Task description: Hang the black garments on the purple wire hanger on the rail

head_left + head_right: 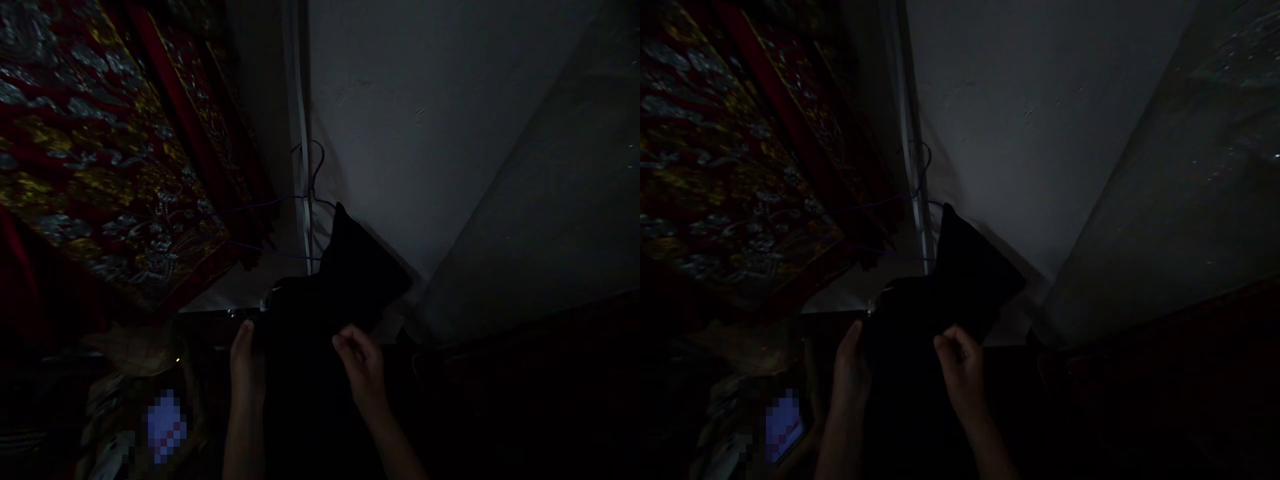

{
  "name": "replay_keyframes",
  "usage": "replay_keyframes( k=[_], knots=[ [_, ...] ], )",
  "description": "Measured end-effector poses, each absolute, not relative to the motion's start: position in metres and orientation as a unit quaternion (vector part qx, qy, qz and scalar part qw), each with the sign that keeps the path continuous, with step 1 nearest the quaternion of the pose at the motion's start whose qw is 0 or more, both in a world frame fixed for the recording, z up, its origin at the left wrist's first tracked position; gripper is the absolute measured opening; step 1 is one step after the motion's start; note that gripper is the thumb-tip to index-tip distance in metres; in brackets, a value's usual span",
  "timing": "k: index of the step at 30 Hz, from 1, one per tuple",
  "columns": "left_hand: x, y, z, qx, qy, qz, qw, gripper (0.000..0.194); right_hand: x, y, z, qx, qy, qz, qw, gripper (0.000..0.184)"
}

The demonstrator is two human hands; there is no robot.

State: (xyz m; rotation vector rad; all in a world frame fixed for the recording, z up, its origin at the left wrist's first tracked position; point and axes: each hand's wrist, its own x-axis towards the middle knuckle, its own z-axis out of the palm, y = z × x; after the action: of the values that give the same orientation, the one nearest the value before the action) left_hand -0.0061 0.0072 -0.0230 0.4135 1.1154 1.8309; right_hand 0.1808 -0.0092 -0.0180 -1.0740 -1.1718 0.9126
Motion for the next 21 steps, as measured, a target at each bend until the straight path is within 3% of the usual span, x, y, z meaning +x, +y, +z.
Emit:
replay_keyframes(
  k=[3,6,7,10,12,15,17,19,21],
  knots=[
    [0.014,-0.004,-0.011,0.211,0.431,0.733,0.482,0.037,0.183,-0.005,-0.018,-0.446,-0.549,0.357,0.610,0.022],
    [0.031,-0.016,0.016,0.411,0.439,0.676,0.426,0.025,0.173,-0.007,-0.009,-0.361,-0.615,0.457,0.531,0.051],
    [0.035,-0.018,0.025,0.485,0.448,0.645,0.384,0.022,0.169,-0.008,-0.003,-0.345,-0.623,0.482,0.510,0.052],
    [0.034,-0.016,0.045,0.638,0.457,0.559,0.267,0.023,0.166,-0.008,0.021,-0.340,-0.631,0.524,0.459,0.031],
    [0.026,-0.008,0.050,0.677,0.441,0.510,0.296,0.038,0.176,-0.004,0.040,-0.342,-0.643,0.560,0.395,0.020],
    [0.014,0.009,0.043,0.707,0.411,0.387,0.425,0.054,0.203,0.012,0.068,-0.354,-0.666,0.580,0.307,0.014],
    [0.009,0.017,0.034,0.725,0.420,0.298,0.456,0.056,0.222,0.030,0.084,-0.401,-0.682,0.524,0.316,0.004],
    [0.005,0.023,0.027,0.748,0.437,0.253,0.431,0.049,0.236,0.054,0.094,-0.449,-0.698,0.406,0.382,0.019],
    [-0.001,0.026,0.028,0.772,0.455,0.240,0.374,0.040,0.241,0.083,0.099,-0.455,-0.703,0.280,0.469,0.022]
  ],
)
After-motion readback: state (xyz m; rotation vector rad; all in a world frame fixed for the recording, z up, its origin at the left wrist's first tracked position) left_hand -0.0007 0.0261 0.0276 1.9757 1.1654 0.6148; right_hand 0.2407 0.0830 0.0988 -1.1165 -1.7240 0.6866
